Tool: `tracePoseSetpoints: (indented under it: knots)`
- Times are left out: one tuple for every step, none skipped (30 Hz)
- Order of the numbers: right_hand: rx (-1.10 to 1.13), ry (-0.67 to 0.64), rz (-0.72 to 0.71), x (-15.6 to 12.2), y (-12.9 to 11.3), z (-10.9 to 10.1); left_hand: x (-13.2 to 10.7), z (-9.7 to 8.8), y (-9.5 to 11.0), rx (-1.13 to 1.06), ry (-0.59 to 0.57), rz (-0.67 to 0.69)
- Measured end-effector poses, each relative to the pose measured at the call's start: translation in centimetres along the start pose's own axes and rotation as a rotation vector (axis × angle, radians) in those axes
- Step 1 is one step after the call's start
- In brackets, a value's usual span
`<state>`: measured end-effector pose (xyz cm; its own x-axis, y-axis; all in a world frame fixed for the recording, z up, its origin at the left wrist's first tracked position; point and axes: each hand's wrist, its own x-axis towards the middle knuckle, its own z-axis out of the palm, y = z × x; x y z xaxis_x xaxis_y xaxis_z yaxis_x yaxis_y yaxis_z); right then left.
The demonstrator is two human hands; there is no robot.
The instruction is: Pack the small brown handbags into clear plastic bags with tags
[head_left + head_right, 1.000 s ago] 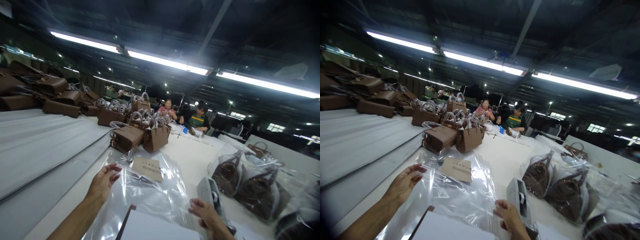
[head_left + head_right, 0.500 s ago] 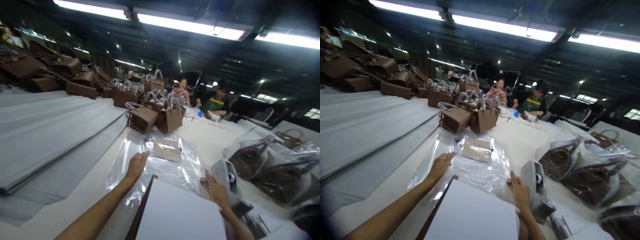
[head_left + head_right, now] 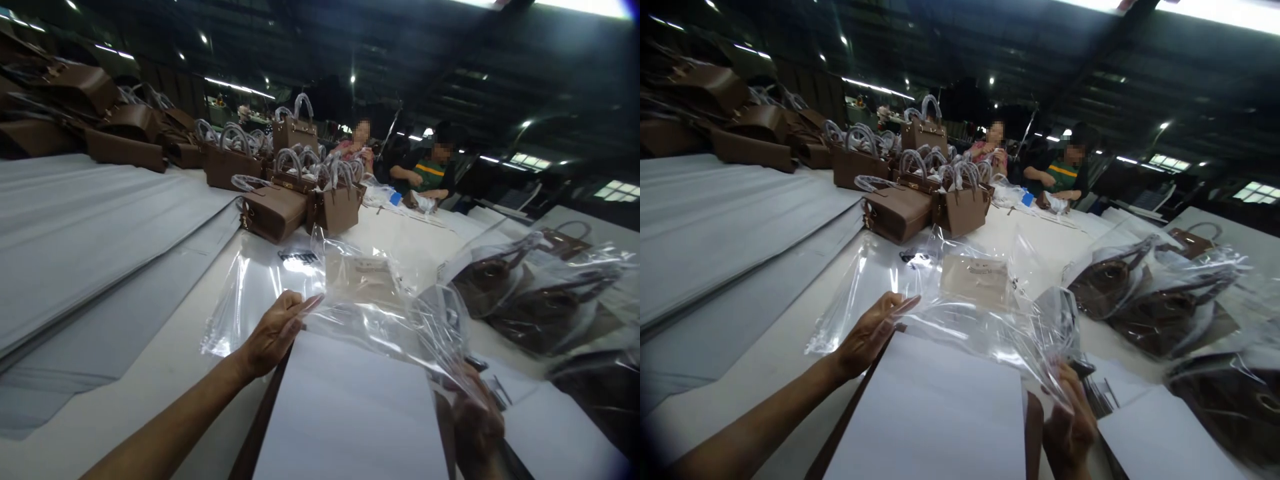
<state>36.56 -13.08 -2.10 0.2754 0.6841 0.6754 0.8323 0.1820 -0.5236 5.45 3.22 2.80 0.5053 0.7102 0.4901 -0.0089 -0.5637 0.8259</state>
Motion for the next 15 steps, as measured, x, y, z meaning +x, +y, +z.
tracePoseSetpoints:
  knots:
    - [0.026,0.018,-0.05,-0.4,-0.5,0.0,-0.6,0.1,-0.3,-0.022,0.034,-0.013]
    - [0.053,0.029,-0.096,-0.7,-0.9,0.0,-1.1,0.2,-0.6,-0.041,0.062,-0.033]
    - [0.076,0.035,-0.128,-1.0,-1.2,0.1,-1.7,0.2,-0.7,-0.049,0.09,-0.049]
    - [0.093,0.036,-0.142,-1.4,-1.4,0.2,-2.3,0.3,-0.8,-0.047,0.119,-0.055]
    - [0.104,0.041,-0.139,-1.8,-1.6,0.4,-2.9,0.3,-0.8,-0.037,0.147,-0.051]
    - [0.114,0.056,-0.13,-2.3,-1.6,0.5,-3.5,0.4,-0.8,-0.028,0.171,-0.039]
    - [0.121,0.066,-0.114,-2.9,-1.7,0.7,-4.1,0.5,-0.8,-0.02,0.192,-0.024]
    - [0.124,0.074,-0.084,-3.4,-1.8,0.9,-4.7,0.6,-0.7,-0.008,0.213,-0.012]
    - [0.121,0.089,-0.035,-4.0,-1.9,1.1,-5.2,0.9,-0.7,0.003,0.239,-0.014]
    - [0.104,0.101,0.044,-4.6,-2.0,1.3,-5.7,1.1,-0.8,0.016,0.277,-0.047]
    - [0.072,0.101,0.152,-5.0,-2.2,1.5,-6.1,1.4,-0.9,0.037,0.324,-0.114]
    - [0.034,0.085,0.276,-5.3,-2.4,1.7,-6.4,1.7,-1.1,0.06,0.365,-0.209]
    - [-0.003,0.053,0.389,-5.6,-2.5,1.9,-6.5,1.9,-1.3,0.087,0.387,-0.32]
    - [-0.036,0.022,0.476,-5.6,-2.6,2.0,-6.6,2.1,-1.4,0.118,0.387,-0.434]
    - [-0.067,-0.015,0.533,-5.6,-2.7,2.0,-6.5,2.2,-1.6,0.158,0.366,-0.534]
